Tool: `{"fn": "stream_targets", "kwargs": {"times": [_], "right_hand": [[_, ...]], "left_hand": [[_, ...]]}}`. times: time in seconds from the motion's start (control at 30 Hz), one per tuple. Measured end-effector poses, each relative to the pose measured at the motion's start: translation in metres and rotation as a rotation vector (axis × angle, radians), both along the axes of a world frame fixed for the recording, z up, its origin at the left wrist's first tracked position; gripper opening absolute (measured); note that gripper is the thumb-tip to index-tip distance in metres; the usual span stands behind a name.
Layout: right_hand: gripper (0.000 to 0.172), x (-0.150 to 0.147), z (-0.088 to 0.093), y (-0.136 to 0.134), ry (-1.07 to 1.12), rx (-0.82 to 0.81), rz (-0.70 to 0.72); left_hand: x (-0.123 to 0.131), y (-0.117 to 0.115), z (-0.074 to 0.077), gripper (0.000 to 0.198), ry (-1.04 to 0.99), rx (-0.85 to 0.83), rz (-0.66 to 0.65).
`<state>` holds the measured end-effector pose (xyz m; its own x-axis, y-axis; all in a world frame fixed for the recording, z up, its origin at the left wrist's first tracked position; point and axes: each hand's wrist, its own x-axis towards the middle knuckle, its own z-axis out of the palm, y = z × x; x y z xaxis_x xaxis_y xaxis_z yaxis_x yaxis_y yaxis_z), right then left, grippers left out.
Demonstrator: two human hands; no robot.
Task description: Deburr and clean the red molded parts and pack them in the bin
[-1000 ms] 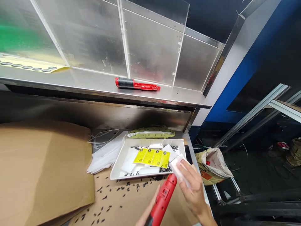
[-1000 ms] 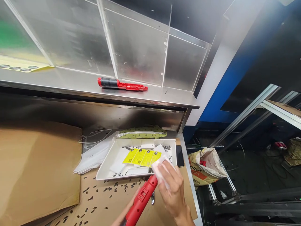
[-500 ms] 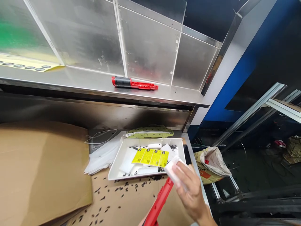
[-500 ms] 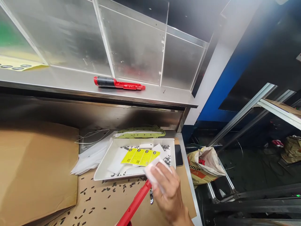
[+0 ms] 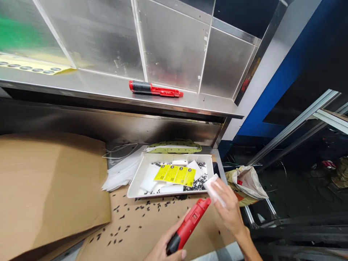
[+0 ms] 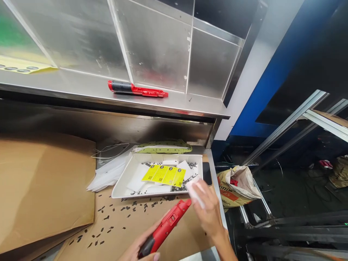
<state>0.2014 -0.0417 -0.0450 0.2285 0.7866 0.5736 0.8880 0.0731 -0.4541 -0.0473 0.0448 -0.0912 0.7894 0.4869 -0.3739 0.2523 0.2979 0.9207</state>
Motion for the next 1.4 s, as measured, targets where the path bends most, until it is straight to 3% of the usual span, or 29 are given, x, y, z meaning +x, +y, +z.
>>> {"fn": "stream_targets", "kwargs": {"times": [0.1, 0.2, 0.27, 0.37, 0.63, 0.97, 1.4], "right_hand": [[0.038, 0.016, -0.060, -0.031, 0.129, -0.068, -0.222], [0.037, 0.006, -0.118, -0.071, 0.208, -0.225, -0.305], [0.037, -0.008, -0.145, -0.089, 0.220, -0.282, -0.321], [0.038, -0.026, -0.164, -0.095, 0.211, -0.293, -0.318], [0.043, -0.025, -0.169, -0.065, 0.184, -0.327, -0.324], [0.044, -0.024, -0.167, -0.068, 0.133, -0.370, -0.298], [0.045, -0.024, -0.168, -0.063, 0.112, -0.396, -0.324]], "left_hand": [[0.034, 0.002, -0.033, 0.087, 0.099, -0.079, -0.212], [0.062, 0.004, -0.069, 0.101, 0.185, -0.162, -0.340], [0.070, 0.006, -0.087, 0.107, 0.223, -0.203, -0.384], [0.073, 0.010, -0.101, 0.109, 0.245, -0.236, -0.412], [0.071, 0.010, -0.104, 0.111, 0.259, -0.241, -0.410], [0.072, 0.004, -0.101, 0.108, 0.262, -0.213, -0.342], [0.074, 0.005, -0.098, 0.105, 0.266, -0.217, -0.346]]}}
